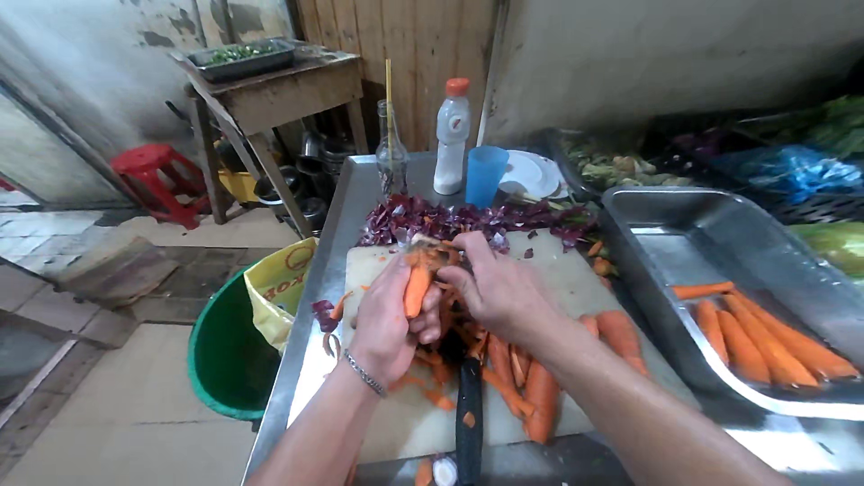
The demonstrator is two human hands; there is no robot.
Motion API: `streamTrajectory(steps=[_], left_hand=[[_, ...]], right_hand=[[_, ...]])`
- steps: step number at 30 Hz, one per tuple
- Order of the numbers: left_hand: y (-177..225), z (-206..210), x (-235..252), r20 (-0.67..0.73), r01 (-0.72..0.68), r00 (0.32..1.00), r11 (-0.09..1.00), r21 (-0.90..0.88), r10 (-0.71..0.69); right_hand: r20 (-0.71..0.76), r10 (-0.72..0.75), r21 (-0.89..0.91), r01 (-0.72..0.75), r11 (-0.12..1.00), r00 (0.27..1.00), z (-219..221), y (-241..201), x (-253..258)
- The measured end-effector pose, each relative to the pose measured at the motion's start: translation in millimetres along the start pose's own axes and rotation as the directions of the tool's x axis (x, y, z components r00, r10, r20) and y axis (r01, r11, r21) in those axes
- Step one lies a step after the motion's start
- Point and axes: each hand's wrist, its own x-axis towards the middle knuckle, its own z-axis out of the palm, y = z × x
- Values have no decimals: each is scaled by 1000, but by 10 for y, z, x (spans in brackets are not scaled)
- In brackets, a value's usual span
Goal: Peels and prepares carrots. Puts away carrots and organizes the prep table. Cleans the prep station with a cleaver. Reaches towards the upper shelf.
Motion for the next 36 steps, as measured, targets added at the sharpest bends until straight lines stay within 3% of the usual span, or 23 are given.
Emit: streamTrajectory(steps=[2,4,10,13,17,21,25,28,31,36], left_hand=[[3,-33,-15,33,3,999,1000,-2,-3],[1,-22,8,33,9,999,1000,-3,-9],[-50,-11,33,-146,-13,989,999,45,19],[-38,-45,35,-34,-42,998,998,54,43],[-20,2,42,-4,-7,1000,999,36,8],[-42,15,35,-13,26,1000,1000,12,-26],[-73,53,51,-53,57,997,998,-21,-58],[-90,-12,49,48,55,997,998,30,-57],[-83,-18,71,69,35,997,999,29,-37],[-20,-3,48,11,12,1000,1000,19,-12]], right_hand=[[74,151,63,-156,986,986,-101,133,78],[55,182,126,-188,974,982,-147,203,61],[69,-79,67,75,995,994,21,-130,-76],[64,114,75,-118,990,991,-60,71,48],[152,296,292,-329,898,943,-231,243,85],[74,130,253,-145,957,989,-225,52,-32],[43,-53,101,49,994,998,-45,-99,-99],[41,94,95,-98,991,995,-80,120,32],[70,201,253,-212,944,977,-168,287,74],[284,177,419,-288,861,942,-436,323,56]])
